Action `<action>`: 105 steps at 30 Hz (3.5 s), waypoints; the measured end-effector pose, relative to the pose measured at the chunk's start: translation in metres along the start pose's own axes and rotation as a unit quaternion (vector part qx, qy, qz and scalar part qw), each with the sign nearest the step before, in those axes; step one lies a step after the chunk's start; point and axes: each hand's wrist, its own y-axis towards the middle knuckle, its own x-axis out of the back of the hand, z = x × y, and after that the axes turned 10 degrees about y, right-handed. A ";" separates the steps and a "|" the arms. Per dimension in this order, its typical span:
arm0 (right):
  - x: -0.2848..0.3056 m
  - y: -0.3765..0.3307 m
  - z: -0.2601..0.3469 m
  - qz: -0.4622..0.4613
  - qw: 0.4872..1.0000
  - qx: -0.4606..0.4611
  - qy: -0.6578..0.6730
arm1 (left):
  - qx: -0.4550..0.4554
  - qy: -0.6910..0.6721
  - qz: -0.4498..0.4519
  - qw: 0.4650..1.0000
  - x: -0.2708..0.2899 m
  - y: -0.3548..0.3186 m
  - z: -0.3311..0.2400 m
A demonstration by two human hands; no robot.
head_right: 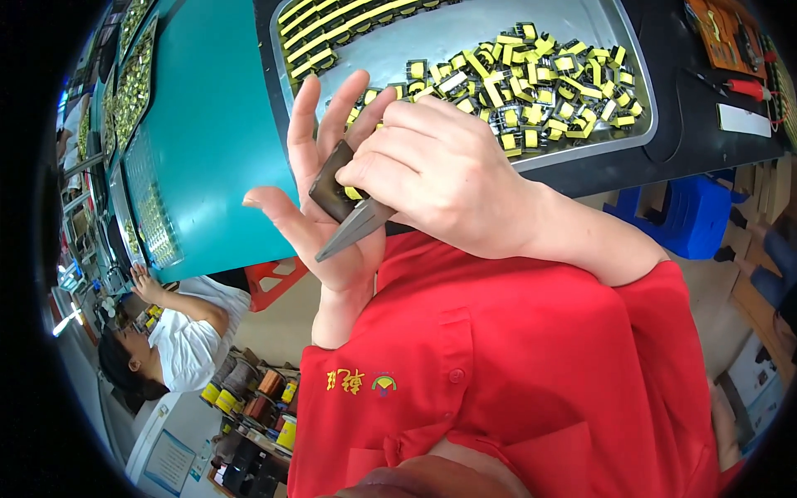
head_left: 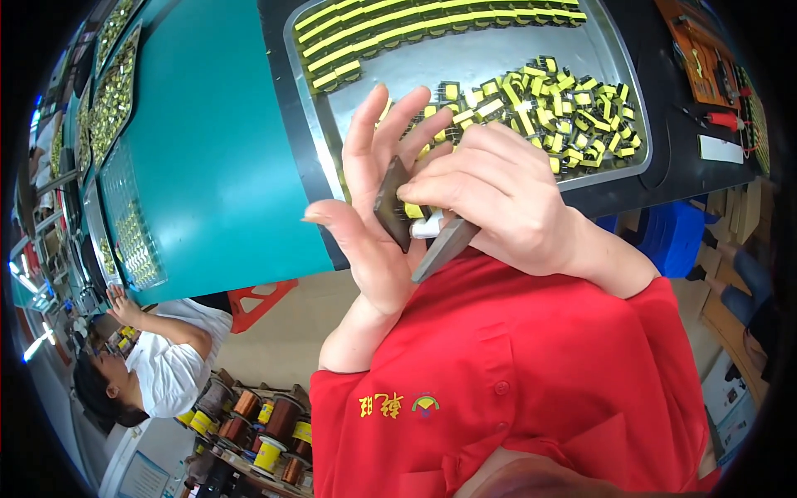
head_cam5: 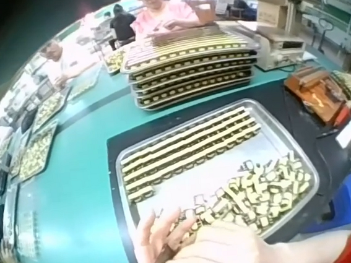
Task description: The person assembles small yellow electronic components into black rectangular plastic housings by hand, taking the components from a tray and inserting them into the housings.
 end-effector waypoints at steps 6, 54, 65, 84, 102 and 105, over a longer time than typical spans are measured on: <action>0.007 -0.002 -0.005 -0.016 1.000 0.018 0.020 | -0.065 0.136 0.030 0.988 0.009 0.004 -0.002; 0.037 0.001 0.002 -0.010 0.981 0.097 -0.168 | 0.036 0.127 0.007 0.991 0.010 -0.004 0.005; 0.034 -0.005 -0.010 -0.013 0.976 0.122 -0.181 | 0.009 0.078 0.006 0.997 0.006 -0.002 0.006; 0.045 -0.007 -0.004 -0.062 0.995 0.066 -0.039 | -0.004 0.076 -0.027 0.997 0.001 -0.002 0.004; 0.045 -0.032 0.032 0.376 0.643 -0.350 0.568 | -0.039 0.224 -0.030 0.973 0.002 -0.003 0.006; 0.047 -0.024 0.036 0.228 0.887 -0.223 0.334 | -0.018 0.225 -0.004 0.974 0.003 -0.005 -0.001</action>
